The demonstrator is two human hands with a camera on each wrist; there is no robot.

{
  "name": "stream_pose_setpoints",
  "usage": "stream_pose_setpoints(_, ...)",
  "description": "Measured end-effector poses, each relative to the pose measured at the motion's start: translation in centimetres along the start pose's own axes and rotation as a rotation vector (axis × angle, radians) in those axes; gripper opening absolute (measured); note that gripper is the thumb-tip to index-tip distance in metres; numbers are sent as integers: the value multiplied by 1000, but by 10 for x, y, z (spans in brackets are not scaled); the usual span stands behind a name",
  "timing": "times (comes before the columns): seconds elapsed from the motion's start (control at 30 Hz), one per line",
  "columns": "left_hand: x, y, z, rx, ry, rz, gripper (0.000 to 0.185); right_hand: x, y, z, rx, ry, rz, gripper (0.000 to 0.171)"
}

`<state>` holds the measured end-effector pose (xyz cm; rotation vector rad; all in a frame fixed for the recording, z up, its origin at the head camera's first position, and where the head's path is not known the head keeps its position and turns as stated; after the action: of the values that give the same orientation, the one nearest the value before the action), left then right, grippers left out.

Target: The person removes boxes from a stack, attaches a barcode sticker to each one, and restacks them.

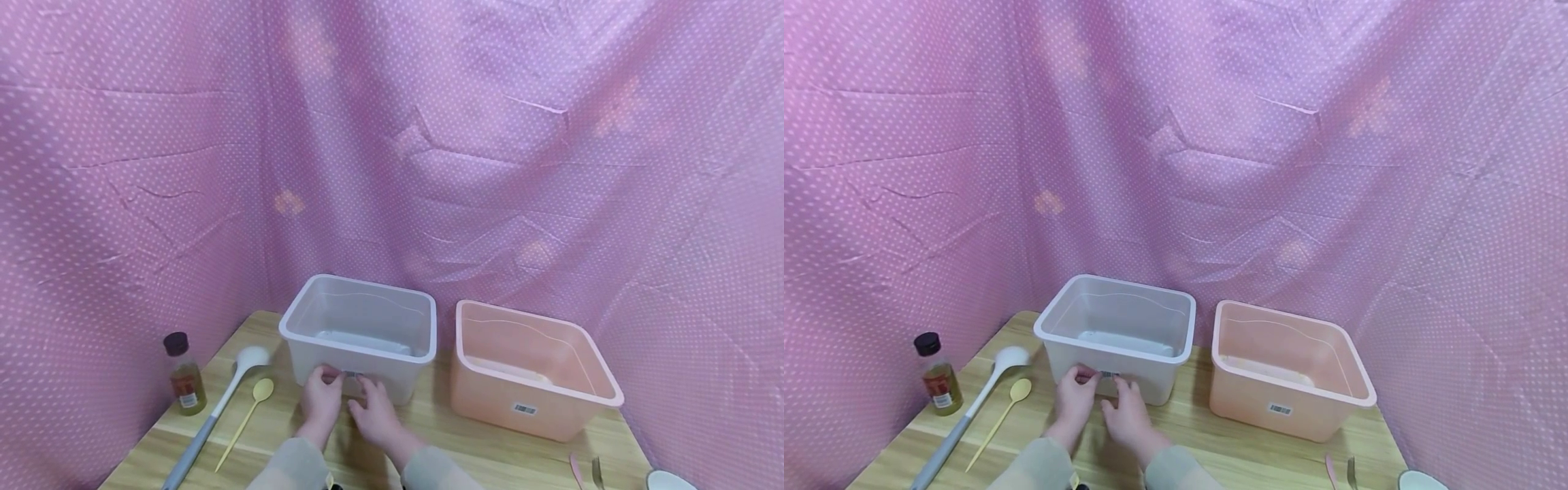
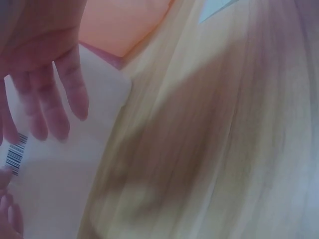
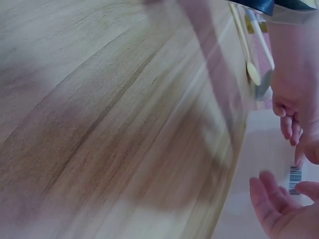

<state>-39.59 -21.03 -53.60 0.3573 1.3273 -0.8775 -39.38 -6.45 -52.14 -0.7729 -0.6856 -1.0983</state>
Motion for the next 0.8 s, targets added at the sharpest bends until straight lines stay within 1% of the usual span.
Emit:
stream_pose_setpoints(0.07,-1,1,-1,11,13,-22,6,-2,0,0,4,-52,-7,54)
stream_pose_setpoints(0.17,-5,4,-6,78,50,-68,15,-6,0,0,26,-151,-41,54)
stream_pose_setpoints(0.27,-3,8,-13,155,72,-81,23,-10,2,-1,66,-229,-91,58)
stream_pose_setpoints(0.3,-2,9,-14,167,67,-83,24,-12,4,-1,79,-240,-110,59)
stream_pose_setpoints(0.37,0,10,-14,183,52,-72,25,-12,7,-2,107,-253,-138,62)
stream_pose_setpoints(0.43,-1,11,-14,192,46,-72,26,-11,8,-2,124,-263,-143,63)
stream_pose_setpoints(0.57,-7,10,-12,216,63,-74,27,-4,7,-1,135,-281,-110,65)
stream_pose_setpoints(0.67,-7,11,-13,253,47,-84,29,-6,9,-4,185,-247,-117,69)
stream_pose_setpoints(0.73,-5,14,-13,281,24,-93,30,-9,14,-5,214,-213,-128,71)
stream_pose_setpoints(0.8,-4,17,-11,304,6,-95,30,-14,20,-4,230,-204,-150,70)
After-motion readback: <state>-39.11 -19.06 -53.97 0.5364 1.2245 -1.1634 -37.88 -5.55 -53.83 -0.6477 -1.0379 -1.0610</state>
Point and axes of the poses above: each hand's wrist, its own y-axis away from the middle knuckle, its own z-axis out of the back of the hand, x = y × z, the point moved 9 cm from there along -y, towards the middle knuckle, and after that the axes turned 8 degrees about -x, right-handed, at the moved point
